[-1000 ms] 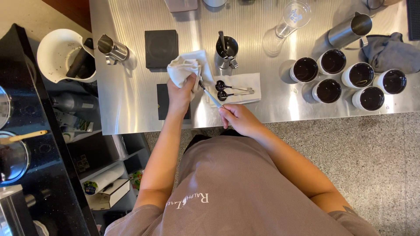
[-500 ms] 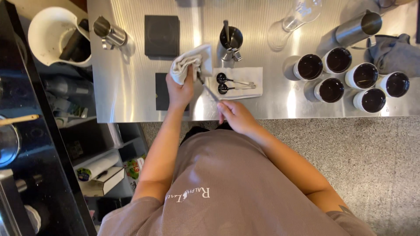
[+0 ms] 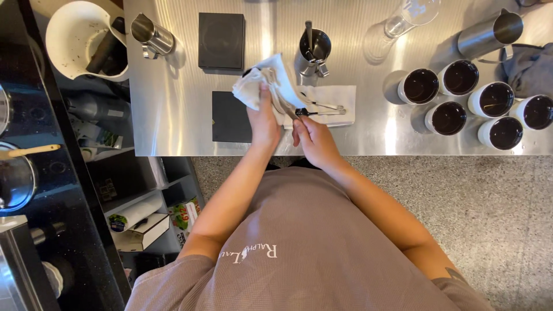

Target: Cleaning and wiping cupping spoons with a white cloth at a coffee bar.

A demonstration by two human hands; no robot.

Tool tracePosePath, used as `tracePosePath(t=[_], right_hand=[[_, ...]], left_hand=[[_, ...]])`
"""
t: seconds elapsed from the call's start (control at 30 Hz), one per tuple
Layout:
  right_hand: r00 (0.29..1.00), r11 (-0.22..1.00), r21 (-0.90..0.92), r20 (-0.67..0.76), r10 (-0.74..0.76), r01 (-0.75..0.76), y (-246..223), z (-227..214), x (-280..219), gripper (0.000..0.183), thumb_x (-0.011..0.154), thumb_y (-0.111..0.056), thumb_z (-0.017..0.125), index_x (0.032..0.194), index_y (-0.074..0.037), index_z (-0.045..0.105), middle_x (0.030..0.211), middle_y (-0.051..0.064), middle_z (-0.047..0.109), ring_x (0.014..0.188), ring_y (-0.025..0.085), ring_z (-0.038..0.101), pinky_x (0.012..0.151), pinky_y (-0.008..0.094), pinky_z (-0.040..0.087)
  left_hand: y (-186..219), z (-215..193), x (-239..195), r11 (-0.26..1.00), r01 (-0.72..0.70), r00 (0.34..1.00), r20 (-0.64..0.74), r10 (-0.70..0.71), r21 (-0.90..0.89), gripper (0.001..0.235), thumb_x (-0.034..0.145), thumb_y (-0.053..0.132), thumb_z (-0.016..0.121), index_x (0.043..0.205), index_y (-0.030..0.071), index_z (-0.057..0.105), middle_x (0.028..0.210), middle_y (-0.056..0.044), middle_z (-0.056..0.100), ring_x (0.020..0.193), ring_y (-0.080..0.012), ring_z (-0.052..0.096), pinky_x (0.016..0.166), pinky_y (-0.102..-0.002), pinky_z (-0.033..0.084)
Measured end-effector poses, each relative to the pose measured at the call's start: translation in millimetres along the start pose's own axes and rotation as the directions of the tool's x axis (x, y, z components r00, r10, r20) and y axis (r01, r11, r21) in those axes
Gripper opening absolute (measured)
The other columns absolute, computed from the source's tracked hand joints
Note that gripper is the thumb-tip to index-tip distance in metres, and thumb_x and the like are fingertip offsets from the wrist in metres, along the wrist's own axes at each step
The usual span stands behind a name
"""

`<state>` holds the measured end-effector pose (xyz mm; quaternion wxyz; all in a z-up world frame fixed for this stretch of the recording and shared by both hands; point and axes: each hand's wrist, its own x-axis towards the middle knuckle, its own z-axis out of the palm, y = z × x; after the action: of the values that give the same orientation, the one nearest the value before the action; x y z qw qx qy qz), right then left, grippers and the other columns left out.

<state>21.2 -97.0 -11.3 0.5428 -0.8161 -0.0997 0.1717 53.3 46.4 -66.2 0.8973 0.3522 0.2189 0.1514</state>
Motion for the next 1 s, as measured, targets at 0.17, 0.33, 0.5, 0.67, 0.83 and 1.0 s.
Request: tracePosePath(t=[0.17,0.33,0.5,0.67,0.83,1.0], right_hand=[[0.999,0.992,0.125,-0.030,-0.011,0.015,-9,-2,3,0.029,0.107,-0.019,0.047,0.088,-0.001,0.061,0.066,0.006,0.065,0.062,0.016,0.065,0.063,0.032,0.051],[0.999,0.985,0.175,-0.037,0.006,0.000,-23,-7,-3,0.025,0.105,-0.014,0.047,0.089,0.001,0.059,0.066,0.005,0.061,0.061,0.014,0.060,0.060,0.030,0.049],[0.985,0.920,0.369,0.052,-0.166,0.136,-23,-12,-9,0.024,0.112,-0.014,0.040,0.098,0.000,0.054,0.075,0.002,0.054,0.069,0.013,0.053,0.068,0.029,0.047],[0.997,0.984,0.162,0.006,-0.076,0.074,-35,-16,-13,0.023,0.108,-0.014,0.041,0.096,0.000,0.055,0.068,0.003,0.055,0.061,0.014,0.052,0.059,0.030,0.045],[1.000,0.992,0.121,-0.016,-0.019,0.021,-31,-13,-18,0.022,0.109,-0.015,0.042,0.096,-0.001,0.054,0.066,0.004,0.054,0.060,0.015,0.051,0.057,0.032,0.044],[0.993,0.920,-0.388,0.073,0.094,-0.059,-55,-32,-8,0.026,0.101,-0.023,0.060,0.087,-0.005,0.073,0.071,0.009,0.068,0.062,0.017,0.061,0.061,0.032,0.045]], left_hand=[[19,20,-40,0.937,-0.111,0.972,0.231,0.033,0.332,0.023,0.112,0.021,0.056,0.118,-0.001,0.055,0.088,-0.007,0.059,0.067,-0.0114,0.054,0.055,-0.029,0.044],[34,29,-60,0.924,-0.072,0.951,0.304,-0.049,0.376,0.022,0.111,0.019,0.059,0.106,-0.002,0.062,0.064,-0.005,0.057,0.041,-0.0117,0.048,0.036,-0.027,0.035],[63,49,-67,0.897,-0.067,0.934,0.343,-0.097,0.438,0.018,0.105,0.017,0.059,0.106,0.001,0.064,0.068,-0.004,0.063,0.043,-0.0107,0.053,0.036,-0.027,0.038],[54,40,-80,0.869,-0.133,0.929,0.366,-0.058,0.477,0.017,0.106,0.015,0.060,0.103,0.000,0.067,0.069,-0.004,0.064,0.049,-0.0107,0.059,0.042,-0.027,0.044],[59,43,-86,0.827,-0.118,0.939,0.332,-0.087,0.549,0.016,0.106,0.012,0.059,0.104,-0.001,0.068,0.070,-0.004,0.065,0.054,-0.0093,0.061,0.048,-0.025,0.047],[62,33,-71,0.756,-0.174,0.941,0.332,-0.061,0.631,0.013,0.105,0.010,0.062,0.104,-0.001,0.069,0.069,-0.006,0.065,0.057,-0.0113,0.060,0.050,-0.028,0.046]])
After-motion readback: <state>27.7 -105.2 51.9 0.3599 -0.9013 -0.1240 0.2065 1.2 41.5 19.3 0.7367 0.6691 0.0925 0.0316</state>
